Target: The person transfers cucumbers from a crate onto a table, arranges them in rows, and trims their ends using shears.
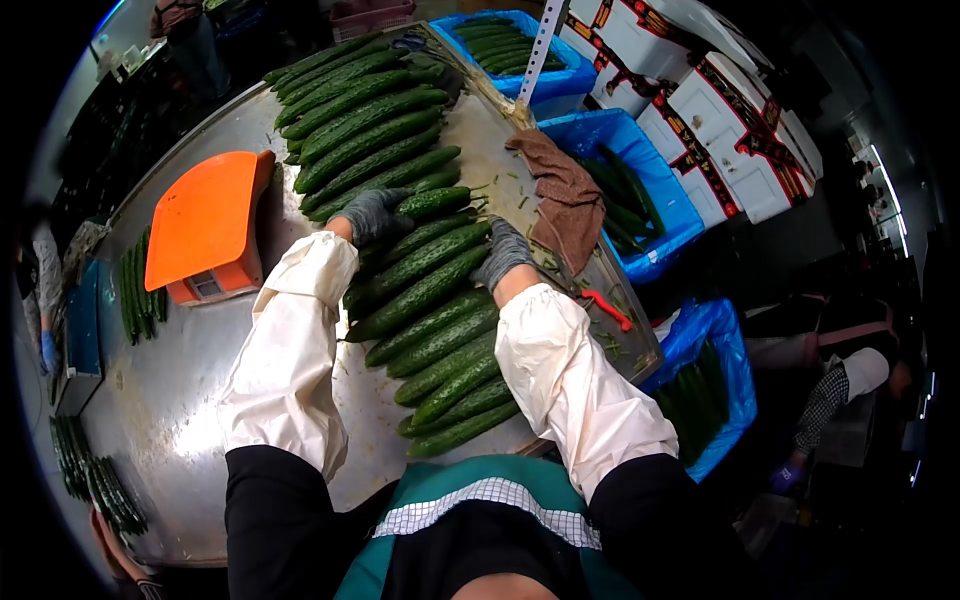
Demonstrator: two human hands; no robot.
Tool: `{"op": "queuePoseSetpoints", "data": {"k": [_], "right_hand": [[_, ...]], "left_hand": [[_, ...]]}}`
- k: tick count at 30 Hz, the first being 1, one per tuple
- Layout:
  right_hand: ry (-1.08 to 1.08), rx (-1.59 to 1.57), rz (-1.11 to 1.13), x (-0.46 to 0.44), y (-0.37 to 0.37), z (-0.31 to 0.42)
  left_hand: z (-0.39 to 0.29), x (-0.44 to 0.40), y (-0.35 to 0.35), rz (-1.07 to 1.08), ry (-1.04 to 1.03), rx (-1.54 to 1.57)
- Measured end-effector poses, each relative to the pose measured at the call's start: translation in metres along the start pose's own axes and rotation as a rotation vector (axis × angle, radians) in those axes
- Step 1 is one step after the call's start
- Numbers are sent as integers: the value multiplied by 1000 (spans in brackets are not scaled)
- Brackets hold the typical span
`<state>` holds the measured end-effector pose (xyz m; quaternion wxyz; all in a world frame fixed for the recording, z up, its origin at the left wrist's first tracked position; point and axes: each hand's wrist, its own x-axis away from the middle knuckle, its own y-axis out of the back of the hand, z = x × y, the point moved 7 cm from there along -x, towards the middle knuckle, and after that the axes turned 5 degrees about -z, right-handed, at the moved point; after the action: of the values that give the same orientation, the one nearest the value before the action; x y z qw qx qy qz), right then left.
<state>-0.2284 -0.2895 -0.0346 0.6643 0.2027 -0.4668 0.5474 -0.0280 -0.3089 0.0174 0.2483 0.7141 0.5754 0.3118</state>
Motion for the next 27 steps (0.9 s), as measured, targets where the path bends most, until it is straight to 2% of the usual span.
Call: {"op": "queuePoseSetpoints", "data": {"k": [3,5,6,8,11,16,19,20,22,23,25,27], "right_hand": [[-48,-68,-30,24,13,7],[-37,-76,46,29,20,8],[-34,-28,85,30,22,7],[-31,24,123,32,25,6],[21,-200,139,40,25,10],[-71,-340,174,13,28,4],[-46,-302,214,20,29,7],[-54,-299,219,26,29,8],[-3,-93,117,34,37,17],[24,12,65,34,43,23],[-30,95,25,15,51,27],[276,323,-9,21,51,51]], "left_hand": [[-16,11,1,-90,-89,15],[-33,20,-5,-115,-225,-343],[-49,29,-1,-160,-223,-375],[-56,31,0,-151,-208,-368],[-54,28,-2,-177,-231,-361],[-51,32,6,-185,-164,-238],[-40,40,20,-227,-95,-292],[-39,48,27,-314,-141,-321],[-43,68,40,-468,-223,-333],[-40,77,41,-470,-216,-335],[-16,107,48,-472,259,-58],[3,128,51,-546,260,-173]]}}
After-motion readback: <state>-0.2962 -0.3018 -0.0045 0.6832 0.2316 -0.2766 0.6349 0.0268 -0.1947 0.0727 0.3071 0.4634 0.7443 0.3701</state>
